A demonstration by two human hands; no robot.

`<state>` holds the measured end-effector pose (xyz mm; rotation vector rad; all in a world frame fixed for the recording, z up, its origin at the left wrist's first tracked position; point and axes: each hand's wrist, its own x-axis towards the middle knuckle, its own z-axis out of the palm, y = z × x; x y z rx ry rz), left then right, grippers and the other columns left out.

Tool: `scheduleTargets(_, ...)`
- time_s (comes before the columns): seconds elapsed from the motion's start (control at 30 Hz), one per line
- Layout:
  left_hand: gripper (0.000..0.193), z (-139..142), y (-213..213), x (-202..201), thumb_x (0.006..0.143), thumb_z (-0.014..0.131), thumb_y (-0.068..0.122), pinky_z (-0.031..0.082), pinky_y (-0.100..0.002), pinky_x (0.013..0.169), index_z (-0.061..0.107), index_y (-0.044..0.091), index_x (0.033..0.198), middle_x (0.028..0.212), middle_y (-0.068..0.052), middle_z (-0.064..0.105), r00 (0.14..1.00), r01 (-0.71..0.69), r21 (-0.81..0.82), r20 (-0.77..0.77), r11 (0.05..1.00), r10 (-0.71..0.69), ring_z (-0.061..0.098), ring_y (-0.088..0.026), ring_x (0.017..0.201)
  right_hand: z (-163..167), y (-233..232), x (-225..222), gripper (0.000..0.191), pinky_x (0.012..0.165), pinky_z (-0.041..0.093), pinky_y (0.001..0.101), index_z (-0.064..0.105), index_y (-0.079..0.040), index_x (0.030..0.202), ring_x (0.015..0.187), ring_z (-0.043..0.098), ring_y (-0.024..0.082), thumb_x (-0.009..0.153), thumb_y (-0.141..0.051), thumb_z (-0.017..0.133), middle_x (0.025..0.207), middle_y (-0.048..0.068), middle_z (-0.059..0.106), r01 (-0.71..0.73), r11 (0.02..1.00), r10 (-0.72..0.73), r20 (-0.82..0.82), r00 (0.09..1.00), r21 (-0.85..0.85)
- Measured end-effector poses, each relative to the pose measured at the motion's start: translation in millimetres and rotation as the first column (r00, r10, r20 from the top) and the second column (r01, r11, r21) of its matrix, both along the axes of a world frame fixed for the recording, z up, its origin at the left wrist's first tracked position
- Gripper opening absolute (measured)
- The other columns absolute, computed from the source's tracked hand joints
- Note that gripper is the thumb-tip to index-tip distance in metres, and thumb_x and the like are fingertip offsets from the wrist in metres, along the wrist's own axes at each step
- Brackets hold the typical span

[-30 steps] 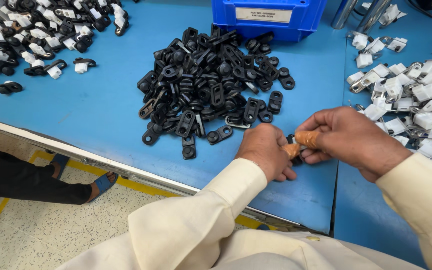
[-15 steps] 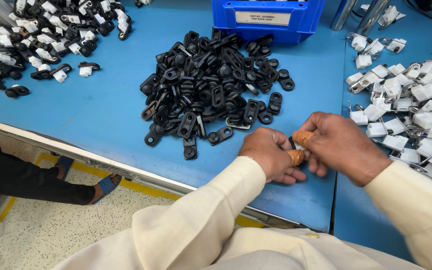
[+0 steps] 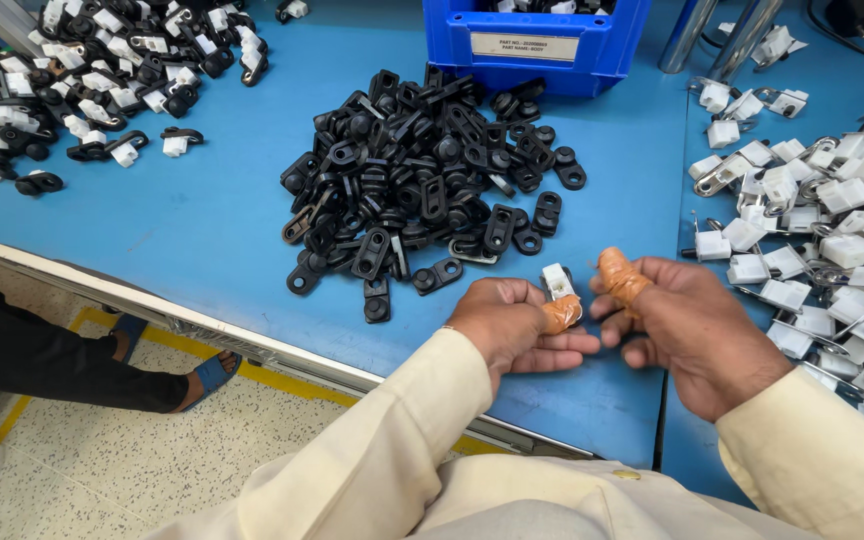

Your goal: The person picks black plastic bracket parts from a pile on the workbench, fits a white plastic component into each bracket by hand, and places the assembled parts into a blue bin. They repeat this assembly cycle continuously, occasionally reaching into a plastic bag of parts.

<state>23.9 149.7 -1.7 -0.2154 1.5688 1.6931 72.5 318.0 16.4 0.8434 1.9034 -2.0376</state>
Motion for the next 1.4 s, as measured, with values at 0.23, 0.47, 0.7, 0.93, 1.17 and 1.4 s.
scheduleTargets(0.23,0.020,10.5,2.6,0.9,0.095,0.069,0.012,0.066,-0.032,0.063,0.060,-0.005,0.099,0.095,-0.019,0.074,0.991,0.098,-0.033,-0.090,0.995,-0.101,0.078,-0.028,0.082,-22.8,19.3,-8.1,0.024,0.037,0.024,0.0225,0.065,-0.005,0.094,0.050,0.041,0.006,0.092,-0.028,0.069,0.068,0.001,0.058,-0.103,0.985,0.110,0.040,0.993,-0.140)
scheduleTargets(0.47,0.017,7.2,9.2,3.2,0.094,0.069,0.009,0.065,-0.032,0.057,0.060,-0.005,0.096,0.092,-0.019,0.075,0.994,0.034,-0.064,-0.106,0.997,-0.041,0.078,-0.027,0.074,-33.5,1.2,-6.0,0.025,0.042,0.028,0.0267,0.069,0.000,0.099,0.055,0.045,0.011,0.091,-0.001,0.045,0.076,0.005,0.064,0.062,0.995,-0.065,-0.038,0.997,-0.080)
scheduleTargets(0.7,0.015,2.1,0.8,-7.8,0.094,0.067,0.005,0.066,-0.034,0.057,0.058,-0.007,0.096,0.091,-0.022,0.075,0.990,-0.017,-0.075,-0.141,0.997,0.006,0.078,-0.028,0.074,-5.6,-19.5,-3.1,0.035,0.045,0.033,0.0256,0.066,-0.006,0.099,0.055,0.048,0.010,0.105,-0.038,0.053,0.074,0.004,0.060,0.182,0.976,-0.173,0.084,0.981,-0.121)
scheduleTargets(0.93,0.009,2.8,-2.1,-20.8,0.095,0.063,0.002,0.066,-0.033,0.056,0.059,-0.007,0.097,0.091,-0.020,0.075,0.987,0.057,0.017,-0.153,0.998,-0.054,0.078,-0.028,0.073,-14.8,-24.3,-2.5,0.021,0.042,0.027,0.0252,0.066,-0.001,0.101,0.054,0.039,0.008,0.099,-0.021,0.061,0.075,0.004,0.058,0.147,0.984,-0.147,0.002,0.989,-0.102)
scheduleTargets(1.17,0.010,9.3,-0.5,-28.0,0.095,0.064,0.002,0.064,-0.032,0.052,0.059,-0.006,0.093,0.088,-0.020,0.075,0.983,0.008,-0.017,-0.183,1.000,-0.011,0.078,-0.029,0.068,-15.0,-41.1,-8.8,0.027,0.042,0.030,0.0246,0.066,-0.002,0.097,0.054,0.047,0.009,0.100,-0.025,0.053,0.076,0.004,0.064,0.370,0.916,-0.377,-0.022,0.926,-0.154)
scheduleTargets(1.4,0.004,13.9,-2.4,-27.5,0.091,0.057,-0.008,0.064,-0.033,0.050,0.058,-0.005,0.089,0.086,-0.023,0.076,0.973,-0.008,-0.048,-0.230,0.999,-0.003,0.079,-0.029,0.067,-15.7,-56.9,-3.9,0.023,0.047,0.032,0.0253,0.069,0.000,0.099,0.057,0.047,0.009,0.100,-0.023,0.065,0.076,0.003,0.065,0.336,0.939,-0.342,-0.214,0.915,-0.066)
